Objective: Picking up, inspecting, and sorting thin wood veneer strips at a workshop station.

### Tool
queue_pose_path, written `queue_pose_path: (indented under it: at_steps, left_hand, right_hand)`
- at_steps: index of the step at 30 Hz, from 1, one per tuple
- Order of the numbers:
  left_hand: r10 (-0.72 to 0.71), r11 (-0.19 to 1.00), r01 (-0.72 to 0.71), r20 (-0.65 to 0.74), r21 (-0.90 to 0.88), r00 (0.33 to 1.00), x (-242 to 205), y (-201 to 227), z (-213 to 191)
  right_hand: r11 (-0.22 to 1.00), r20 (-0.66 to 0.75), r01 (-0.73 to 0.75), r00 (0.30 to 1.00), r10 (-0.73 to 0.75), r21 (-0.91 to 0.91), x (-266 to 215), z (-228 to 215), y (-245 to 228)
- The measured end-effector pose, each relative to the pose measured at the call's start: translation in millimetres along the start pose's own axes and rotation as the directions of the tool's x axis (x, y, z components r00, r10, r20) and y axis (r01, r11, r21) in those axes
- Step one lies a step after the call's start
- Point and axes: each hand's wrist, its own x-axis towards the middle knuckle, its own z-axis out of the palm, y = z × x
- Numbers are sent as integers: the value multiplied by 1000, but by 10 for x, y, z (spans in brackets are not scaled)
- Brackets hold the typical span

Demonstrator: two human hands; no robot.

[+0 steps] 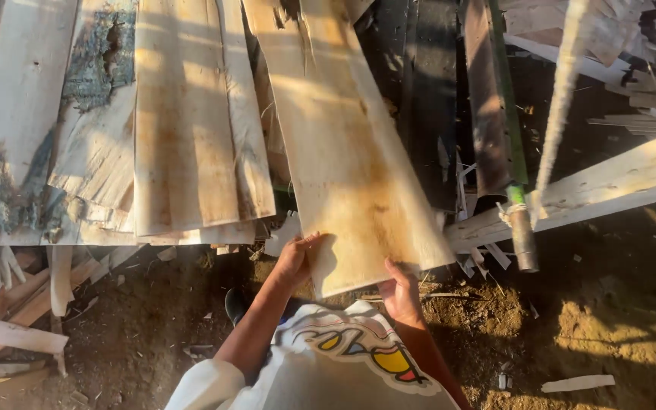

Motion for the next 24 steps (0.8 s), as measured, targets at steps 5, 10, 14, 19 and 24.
queue_pose_path:
  at_steps: [5, 10, 14, 19, 24]
  left_hand:
    - [149, 984, -127, -186, 128, 971, -12, -206, 286]
    - [191, 966, -141, -226, 219, 955, -24, -150, 359]
    - [191, 944, -110, -241, 312, 952, 87, -75, 473]
    - [275, 797, -177, -86, 577, 958, -91, 136, 1130]
    - [327, 500, -177, 4, 848, 945, -87, 471, 2108]
  right_hand:
    - [993, -394, -39, 919, -9, -115, -145, -890, 259]
    - [680, -209, 69, 925, -318, -730, -269, -655, -164]
    - [-84, -14, -61, 881, -474, -995, -241, -391, -465]
    - [-231, 359, 283, 828, -430, -931, 143, -571, -238]
    - [-599, 672, 406, 667, -322, -690, 487, -856, 305]
